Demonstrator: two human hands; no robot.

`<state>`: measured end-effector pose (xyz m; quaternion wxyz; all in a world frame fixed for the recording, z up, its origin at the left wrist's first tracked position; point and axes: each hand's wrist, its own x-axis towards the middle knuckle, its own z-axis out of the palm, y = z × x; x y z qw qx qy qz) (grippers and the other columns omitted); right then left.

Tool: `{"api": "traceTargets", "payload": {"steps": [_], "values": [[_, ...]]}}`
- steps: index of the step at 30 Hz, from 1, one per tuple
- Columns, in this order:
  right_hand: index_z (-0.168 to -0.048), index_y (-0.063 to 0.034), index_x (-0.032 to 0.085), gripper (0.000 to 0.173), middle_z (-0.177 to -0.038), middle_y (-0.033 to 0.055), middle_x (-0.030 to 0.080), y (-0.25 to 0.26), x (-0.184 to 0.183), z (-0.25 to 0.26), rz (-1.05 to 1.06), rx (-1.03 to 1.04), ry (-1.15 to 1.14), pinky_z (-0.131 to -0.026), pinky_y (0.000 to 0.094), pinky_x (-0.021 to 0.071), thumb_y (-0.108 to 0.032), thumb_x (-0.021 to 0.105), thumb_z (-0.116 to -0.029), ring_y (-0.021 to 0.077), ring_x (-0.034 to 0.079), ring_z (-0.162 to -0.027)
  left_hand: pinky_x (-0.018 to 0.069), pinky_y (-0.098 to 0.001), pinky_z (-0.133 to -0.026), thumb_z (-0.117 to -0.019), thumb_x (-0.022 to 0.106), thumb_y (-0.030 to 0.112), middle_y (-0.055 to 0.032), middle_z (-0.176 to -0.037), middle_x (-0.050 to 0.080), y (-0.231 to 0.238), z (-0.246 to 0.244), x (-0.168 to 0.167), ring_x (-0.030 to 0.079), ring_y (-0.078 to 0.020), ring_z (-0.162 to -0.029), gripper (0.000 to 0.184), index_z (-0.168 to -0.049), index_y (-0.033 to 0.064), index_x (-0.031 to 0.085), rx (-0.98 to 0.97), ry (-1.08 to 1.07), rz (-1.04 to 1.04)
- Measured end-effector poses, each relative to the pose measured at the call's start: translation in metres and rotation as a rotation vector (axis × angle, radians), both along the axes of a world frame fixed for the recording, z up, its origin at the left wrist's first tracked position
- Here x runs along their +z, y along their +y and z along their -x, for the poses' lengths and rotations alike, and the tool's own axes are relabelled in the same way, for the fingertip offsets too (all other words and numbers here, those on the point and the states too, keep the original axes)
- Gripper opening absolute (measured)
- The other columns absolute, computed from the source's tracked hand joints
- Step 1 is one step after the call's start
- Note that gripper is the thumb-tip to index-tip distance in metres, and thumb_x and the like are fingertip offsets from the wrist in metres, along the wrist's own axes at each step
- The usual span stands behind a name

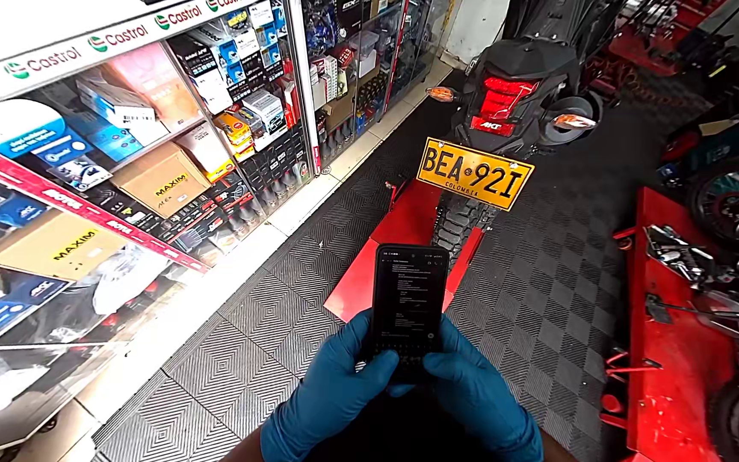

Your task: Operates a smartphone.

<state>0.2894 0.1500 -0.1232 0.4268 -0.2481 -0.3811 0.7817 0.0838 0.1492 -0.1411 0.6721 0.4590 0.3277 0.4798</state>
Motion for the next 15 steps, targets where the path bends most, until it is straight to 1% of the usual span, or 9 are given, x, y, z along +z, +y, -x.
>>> {"api": "traceTargets", "payload": {"steps": [5, 7, 11, 15], "values": [[-0.142, -0.0039, 0.043, 0.049, -0.127, 0.0171, 0.062, -0.0022, 0.0015, -0.0004, 0.006, -0.005, -0.019, -0.09, 0.0492, 0.0587, 0.004, 0.044, -0.0944, 0.0297, 0.066, -0.112, 0.0601, -0.0366, -0.092, -0.0981, 0.062, 0.006, -0.0122, -0.114, 0.073, -0.0004, -0.0003, -0.0005, 0.072, -0.0214, -0.103, 0.04, -0.138, 0.0024, 0.057, 0.002, 0.007, -0.011], [-0.141, -0.0038, 0.045, 0.048, -0.127, 0.0163, 0.063, -0.0031, 0.0019, 0.0002, 0.007, -0.014, -0.026, -0.09, 0.0485, 0.0589, 0.006, 0.047, -0.0937, 0.0286, 0.067, -0.111, 0.0601, -0.0367, -0.091, -0.0982, 0.061, 0.006, -0.0123, -0.114, 0.072, -0.0004, 0.0, -0.0005, 0.072, -0.0215, -0.103, 0.04, -0.138, 0.0028, 0.057, 0.001, 0.002, -0.01], [-0.14, -0.0042, 0.047, 0.042, -0.125, 0.0165, 0.065, -0.0039, 0.0026, 0.0016, 0.018, -0.035, -0.039, -0.089, 0.0474, 0.0596, 0.001, 0.051, -0.0982, 0.0287, 0.068, -0.109, 0.0601, -0.0368, -0.092, -0.0976, 0.062, 0.006, -0.0123, -0.114, 0.072, -0.0004, -0.0001, -0.0006, 0.072, -0.0215, -0.103, 0.041, -0.138, 0.0024, 0.057, -0.003, -0.006, -0.003], [-0.136, -0.0037, 0.05, 0.036, -0.118, 0.0164, 0.067, -0.004, 0.0034, 0.0042, 0.032, -0.07, -0.071, -0.084, 0.0445, 0.0615, -0.001, 0.051, -0.1003, 0.0269, 0.07, -0.102, 0.0598, -0.0366, -0.092, -0.0981, 0.062, 0.007, -0.0122, -0.115, 0.072, -0.0012, -0.0001, -0.0007, 0.071, -0.0211, -0.104, 0.041, -0.138, 0.0025, 0.056, -0.01, -0.009, -0.008]]}}
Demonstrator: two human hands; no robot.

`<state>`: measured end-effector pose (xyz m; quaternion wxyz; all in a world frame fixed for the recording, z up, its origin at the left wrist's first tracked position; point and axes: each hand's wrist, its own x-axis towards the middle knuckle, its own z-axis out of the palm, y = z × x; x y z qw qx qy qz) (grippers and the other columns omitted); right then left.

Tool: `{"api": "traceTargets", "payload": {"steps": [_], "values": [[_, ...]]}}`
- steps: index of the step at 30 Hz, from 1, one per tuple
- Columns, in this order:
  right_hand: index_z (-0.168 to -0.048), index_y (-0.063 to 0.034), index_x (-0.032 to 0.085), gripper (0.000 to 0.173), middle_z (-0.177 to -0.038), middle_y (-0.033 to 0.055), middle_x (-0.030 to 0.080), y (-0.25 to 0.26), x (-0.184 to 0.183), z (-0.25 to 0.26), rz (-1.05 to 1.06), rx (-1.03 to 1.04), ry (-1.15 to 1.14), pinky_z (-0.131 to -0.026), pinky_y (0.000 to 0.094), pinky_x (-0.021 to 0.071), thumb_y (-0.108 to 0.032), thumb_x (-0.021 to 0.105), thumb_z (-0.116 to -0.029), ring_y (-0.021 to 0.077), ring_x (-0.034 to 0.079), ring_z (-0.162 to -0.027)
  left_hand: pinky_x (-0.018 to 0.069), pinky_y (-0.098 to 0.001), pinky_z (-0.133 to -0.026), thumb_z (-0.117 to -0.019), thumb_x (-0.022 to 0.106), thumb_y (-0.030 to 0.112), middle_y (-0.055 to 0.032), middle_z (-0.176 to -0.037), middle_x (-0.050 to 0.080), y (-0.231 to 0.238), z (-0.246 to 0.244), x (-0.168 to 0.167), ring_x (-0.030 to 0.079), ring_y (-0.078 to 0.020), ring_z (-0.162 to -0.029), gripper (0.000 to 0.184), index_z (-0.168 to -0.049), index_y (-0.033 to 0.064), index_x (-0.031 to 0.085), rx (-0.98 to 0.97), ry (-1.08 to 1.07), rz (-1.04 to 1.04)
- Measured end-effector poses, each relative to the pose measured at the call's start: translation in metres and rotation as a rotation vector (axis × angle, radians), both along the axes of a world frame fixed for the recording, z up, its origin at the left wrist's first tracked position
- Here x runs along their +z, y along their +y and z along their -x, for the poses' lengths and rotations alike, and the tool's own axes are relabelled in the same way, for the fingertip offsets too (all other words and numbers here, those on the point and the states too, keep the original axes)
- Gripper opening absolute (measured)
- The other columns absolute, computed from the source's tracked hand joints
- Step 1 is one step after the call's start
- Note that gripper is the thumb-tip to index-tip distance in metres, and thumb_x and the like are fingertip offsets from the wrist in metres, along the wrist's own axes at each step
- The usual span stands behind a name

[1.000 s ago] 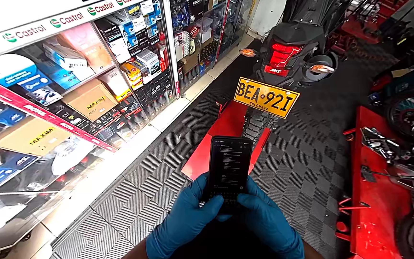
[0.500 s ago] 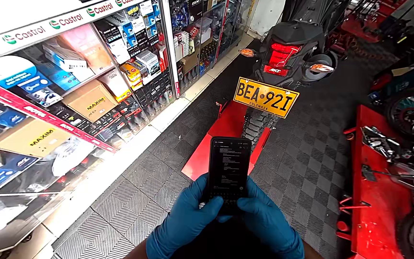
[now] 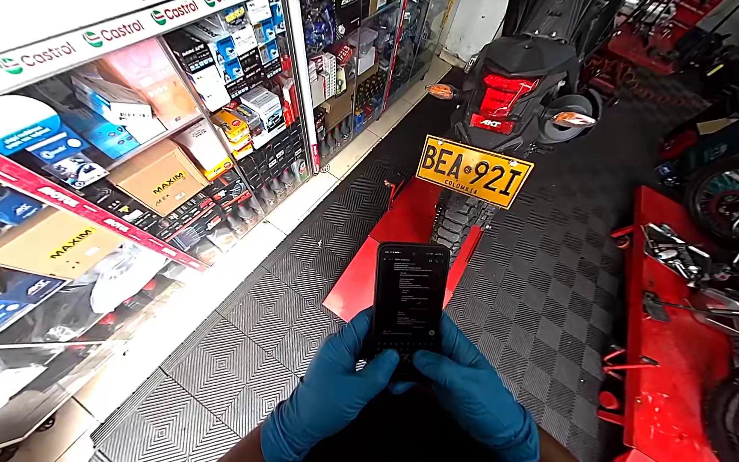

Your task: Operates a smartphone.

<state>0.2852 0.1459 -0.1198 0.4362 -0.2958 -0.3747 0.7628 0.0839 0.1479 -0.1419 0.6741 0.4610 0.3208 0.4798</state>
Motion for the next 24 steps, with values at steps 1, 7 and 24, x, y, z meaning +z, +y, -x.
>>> {"api": "traceTargets", "payload": {"steps": [1, 7, 24], "values": [[-0.135, -0.0036, 0.051, 0.035, -0.118, 0.0163, 0.067, -0.0001, -0.0002, 0.0003, 0.0, -0.001, 0.002, -0.084, 0.0441, 0.0616, -0.001, 0.052, -0.1002, 0.0266, 0.071, -0.101, 0.0597, -0.0367, -0.092, -0.0982, 0.062, 0.007, -0.0124, -0.115, 0.072, 0.0, 0.0002, -0.0002, 0.071, -0.0213, -0.104, 0.041, -0.139, 0.0023, 0.056, -0.001, 0.0, -0.004], [-0.134, -0.003, 0.05, 0.035, -0.118, 0.0169, 0.068, -0.0009, 0.0005, 0.0012, 0.003, -0.006, -0.003, -0.084, 0.0441, 0.0617, 0.001, 0.051, -0.0996, 0.0276, 0.071, -0.102, 0.0597, -0.0366, -0.092, -0.0984, 0.061, 0.007, -0.012, -0.115, 0.072, -0.0009, 0.0005, -0.0014, 0.071, -0.0211, -0.104, 0.041, -0.139, 0.0023, 0.056, 0.0, 0.003, -0.013], [-0.138, -0.0047, 0.046, 0.051, -0.119, 0.0147, 0.068, -0.0086, 0.003, 0.003, 0.005, 0.036, -0.045, -0.087, 0.0427, 0.0608, 0.009, 0.06, -0.0905, 0.026, 0.07, -0.104, 0.0602, -0.0368, -0.091, -0.0985, 0.063, 0.01, -0.011, -0.114, 0.073, -0.008, 0.0034, -0.0039, 0.072, -0.0208, -0.103, 0.041, -0.139, 0.0041, 0.057, -0.009, 0.008, 0.004]]}}
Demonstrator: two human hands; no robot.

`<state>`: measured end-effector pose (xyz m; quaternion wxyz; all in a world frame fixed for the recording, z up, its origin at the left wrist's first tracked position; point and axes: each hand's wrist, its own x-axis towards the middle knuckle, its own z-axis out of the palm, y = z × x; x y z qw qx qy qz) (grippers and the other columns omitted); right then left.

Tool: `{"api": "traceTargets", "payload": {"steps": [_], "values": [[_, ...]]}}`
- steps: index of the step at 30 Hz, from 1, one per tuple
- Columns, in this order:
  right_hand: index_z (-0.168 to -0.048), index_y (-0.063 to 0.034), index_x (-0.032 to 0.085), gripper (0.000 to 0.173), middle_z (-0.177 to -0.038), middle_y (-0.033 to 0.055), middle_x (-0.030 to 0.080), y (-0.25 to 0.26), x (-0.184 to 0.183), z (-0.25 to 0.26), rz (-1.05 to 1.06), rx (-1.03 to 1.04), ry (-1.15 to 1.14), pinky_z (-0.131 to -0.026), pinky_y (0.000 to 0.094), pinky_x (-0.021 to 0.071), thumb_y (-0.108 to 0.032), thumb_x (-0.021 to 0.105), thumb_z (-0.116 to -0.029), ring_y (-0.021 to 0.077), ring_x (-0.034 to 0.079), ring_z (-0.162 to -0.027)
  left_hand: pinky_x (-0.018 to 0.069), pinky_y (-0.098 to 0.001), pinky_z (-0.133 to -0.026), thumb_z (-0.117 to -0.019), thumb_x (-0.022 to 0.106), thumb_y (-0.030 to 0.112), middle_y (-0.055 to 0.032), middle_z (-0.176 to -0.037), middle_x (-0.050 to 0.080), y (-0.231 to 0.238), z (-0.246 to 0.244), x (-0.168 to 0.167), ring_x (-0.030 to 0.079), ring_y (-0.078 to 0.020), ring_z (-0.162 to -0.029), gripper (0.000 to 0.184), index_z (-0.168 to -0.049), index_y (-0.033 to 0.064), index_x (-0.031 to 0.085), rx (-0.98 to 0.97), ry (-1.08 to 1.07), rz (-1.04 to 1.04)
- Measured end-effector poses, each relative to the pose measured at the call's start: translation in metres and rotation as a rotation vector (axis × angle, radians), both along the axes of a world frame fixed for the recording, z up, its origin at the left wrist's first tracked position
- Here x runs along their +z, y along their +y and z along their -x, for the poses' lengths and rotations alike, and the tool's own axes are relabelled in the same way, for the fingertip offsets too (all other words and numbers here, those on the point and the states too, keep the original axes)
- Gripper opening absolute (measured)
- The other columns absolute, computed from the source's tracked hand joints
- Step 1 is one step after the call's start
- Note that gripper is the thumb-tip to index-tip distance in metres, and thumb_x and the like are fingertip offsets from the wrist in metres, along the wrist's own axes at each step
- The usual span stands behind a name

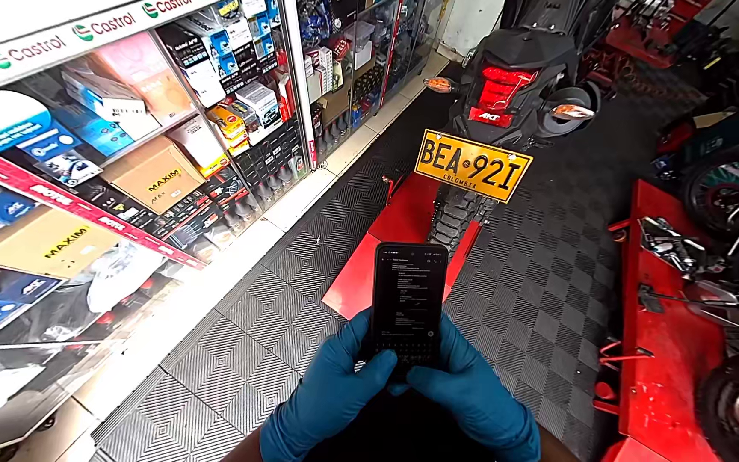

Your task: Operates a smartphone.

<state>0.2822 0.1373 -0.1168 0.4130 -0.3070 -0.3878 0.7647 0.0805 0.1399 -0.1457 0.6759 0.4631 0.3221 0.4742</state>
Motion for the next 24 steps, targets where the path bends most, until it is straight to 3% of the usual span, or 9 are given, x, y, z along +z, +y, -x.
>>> {"api": "traceTargets", "payload": {"steps": [8, 13, 24], "values": [[-0.143, -0.0066, 0.045, 0.054, -0.129, 0.0137, 0.064, -0.014, -0.005, 0.001, 0.036, 0.009, 0.017, -0.094, 0.0477, 0.0581, 0.009, 0.053, -0.092, 0.0275, 0.067, -0.114, 0.0603, -0.0341, -0.088, -0.1003, 0.055, 0.007, -0.0091, -0.114, 0.072, -0.008, 0.007, -0.013, 0.071, -0.0173, -0.101, 0.034, -0.134, 0.0076, 0.061, -0.043, -0.077, 0.049], [-0.141, -0.0063, 0.047, 0.052, -0.127, 0.0132, 0.065, -0.026, -0.001, 0.0, 0.068, -0.029, -0.035, -0.095, 0.0478, 0.0578, 0.011, 0.047, -0.0922, 0.0267, 0.067, -0.113, 0.0587, -0.0327, -0.091, -0.1014, 0.056, 0.012, -0.0073, -0.116, 0.072, -0.009, 0.007, -0.022, 0.07, -0.0154, -0.103, 0.035, -0.136, 0.0109, 0.061, -0.119, -0.108, 0.028], [-0.144, -0.0066, 0.043, 0.056, -0.129, 0.0149, 0.063, -0.051, 0.017, -0.024, 0.009, -0.045, 0.011, -0.095, 0.0502, 0.0571, 0.011, 0.047, -0.0916, 0.0289, 0.066, -0.115, 0.0595, -0.0356, -0.09, -0.0996, 0.057, 0.014, -0.0084, -0.118, 0.071, -0.022, -0.01, 0.0, 0.07, -0.0173, -0.104, 0.04, -0.139, 0.0105, 0.058, -0.228, -0.108, 0.0]]}}
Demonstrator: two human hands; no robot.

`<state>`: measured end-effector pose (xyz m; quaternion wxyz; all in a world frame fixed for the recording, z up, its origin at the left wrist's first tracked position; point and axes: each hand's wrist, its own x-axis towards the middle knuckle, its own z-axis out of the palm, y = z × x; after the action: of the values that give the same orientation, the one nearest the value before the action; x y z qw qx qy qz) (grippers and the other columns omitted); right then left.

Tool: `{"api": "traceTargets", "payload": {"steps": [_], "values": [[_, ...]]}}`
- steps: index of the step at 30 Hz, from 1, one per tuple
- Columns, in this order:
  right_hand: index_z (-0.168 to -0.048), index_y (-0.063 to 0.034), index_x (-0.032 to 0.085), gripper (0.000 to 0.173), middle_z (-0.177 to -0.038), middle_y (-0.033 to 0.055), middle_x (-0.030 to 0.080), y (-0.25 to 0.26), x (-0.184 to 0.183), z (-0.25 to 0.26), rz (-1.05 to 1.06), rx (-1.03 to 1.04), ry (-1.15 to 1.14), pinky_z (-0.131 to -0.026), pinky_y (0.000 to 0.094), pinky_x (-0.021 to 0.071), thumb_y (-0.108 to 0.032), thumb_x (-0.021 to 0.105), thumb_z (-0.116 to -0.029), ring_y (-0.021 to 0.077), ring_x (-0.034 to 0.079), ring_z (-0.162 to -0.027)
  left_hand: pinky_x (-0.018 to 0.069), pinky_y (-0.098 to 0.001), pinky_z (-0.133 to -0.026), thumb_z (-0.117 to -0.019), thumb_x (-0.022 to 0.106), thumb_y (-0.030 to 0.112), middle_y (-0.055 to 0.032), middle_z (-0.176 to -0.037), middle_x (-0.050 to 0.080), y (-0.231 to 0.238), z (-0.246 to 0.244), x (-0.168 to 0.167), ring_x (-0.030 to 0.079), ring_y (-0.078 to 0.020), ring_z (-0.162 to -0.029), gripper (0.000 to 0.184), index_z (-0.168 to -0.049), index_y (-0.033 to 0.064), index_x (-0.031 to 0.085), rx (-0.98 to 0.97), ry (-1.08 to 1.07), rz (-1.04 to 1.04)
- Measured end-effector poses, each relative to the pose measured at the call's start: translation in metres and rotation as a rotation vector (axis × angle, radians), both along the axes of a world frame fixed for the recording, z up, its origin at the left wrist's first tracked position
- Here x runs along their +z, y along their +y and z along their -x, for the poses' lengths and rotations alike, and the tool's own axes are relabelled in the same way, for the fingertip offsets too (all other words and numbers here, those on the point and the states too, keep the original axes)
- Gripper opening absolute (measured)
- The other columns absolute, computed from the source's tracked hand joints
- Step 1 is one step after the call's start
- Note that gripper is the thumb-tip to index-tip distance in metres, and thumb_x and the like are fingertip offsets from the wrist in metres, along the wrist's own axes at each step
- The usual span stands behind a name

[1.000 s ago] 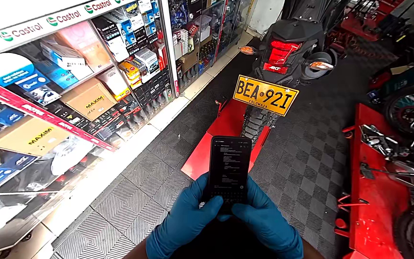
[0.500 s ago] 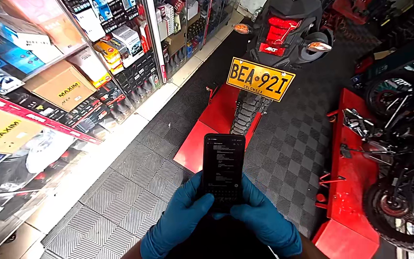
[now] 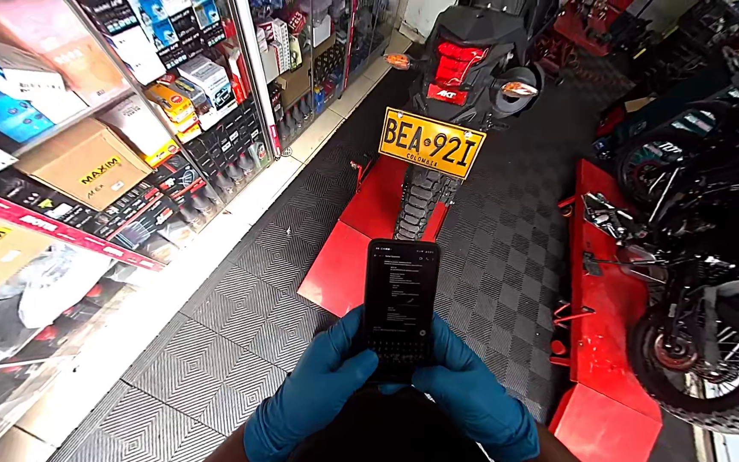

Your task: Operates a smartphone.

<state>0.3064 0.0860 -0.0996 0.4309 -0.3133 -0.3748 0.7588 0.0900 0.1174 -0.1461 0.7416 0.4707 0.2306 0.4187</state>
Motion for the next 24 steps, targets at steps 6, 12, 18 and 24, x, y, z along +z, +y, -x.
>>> {"api": "traceTargets", "payload": {"steps": [6, 12, 18, 24], "values": [[-0.144, -0.0054, 0.042, 0.055, -0.13, 0.014, 0.063, -0.035, 0.015, -0.043, -0.057, -0.066, 0.015, -0.093, 0.0493, 0.0587, 0.011, 0.046, -0.0915, 0.0287, 0.066, -0.115, 0.0581, -0.0386, -0.094, -0.0995, 0.062, 0.017, -0.01, -0.126, 0.068, -0.02, -0.043, 0.023, 0.068, -0.02, -0.11, 0.048, -0.145, 0.0084, 0.048, -0.154, -0.06, -0.029], [-0.143, -0.0075, 0.043, 0.056, -0.129, 0.0136, 0.064, -0.089, 0.008, -0.091, -0.07, -0.151, 0.094, -0.091, 0.0484, 0.0594, 0.008, 0.051, -0.0899, 0.0281, 0.067, -0.113, 0.0574, -0.0386, -0.097, -0.098, 0.058, 0.007, -0.0082, -0.126, 0.068, -0.055, -0.093, 0.036, 0.068, -0.019, -0.112, 0.048, -0.144, 0.0051, 0.045, -0.25, 0.005, -0.028], [-0.145, -0.0066, 0.039, 0.058, -0.132, 0.016, 0.061, -0.121, -0.007, -0.111, -0.079, -0.148, 0.19, -0.093, 0.0511, 0.0581, 0.006, 0.053, -0.0902, 0.0311, 0.065, -0.117, 0.0564, -0.0403, -0.099, -0.098, 0.061, 0.01, -0.0111, -0.129, 0.066, -0.084, -0.111, 0.04, 0.067, -0.0215, -0.113, 0.054, -0.148, 0.0032, 0.041, -0.295, 0.051, -0.018], [-0.143, -0.0056, 0.04, 0.056, -0.132, 0.0167, 0.061, -0.141, -0.012, -0.115, -0.045, -0.157, 0.253, -0.092, 0.0502, 0.0587, 0.007, 0.052, -0.0897, 0.0314, 0.065, -0.117, 0.0542, -0.0392, -0.102, -0.0949, 0.062, 0.008, -0.0094, -0.132, 0.064, -0.102, -0.113, 0.046, 0.065, -0.0199, -0.119, 0.06, -0.149, 0.003, 0.037, -0.331, 0.126, -0.014]]}}
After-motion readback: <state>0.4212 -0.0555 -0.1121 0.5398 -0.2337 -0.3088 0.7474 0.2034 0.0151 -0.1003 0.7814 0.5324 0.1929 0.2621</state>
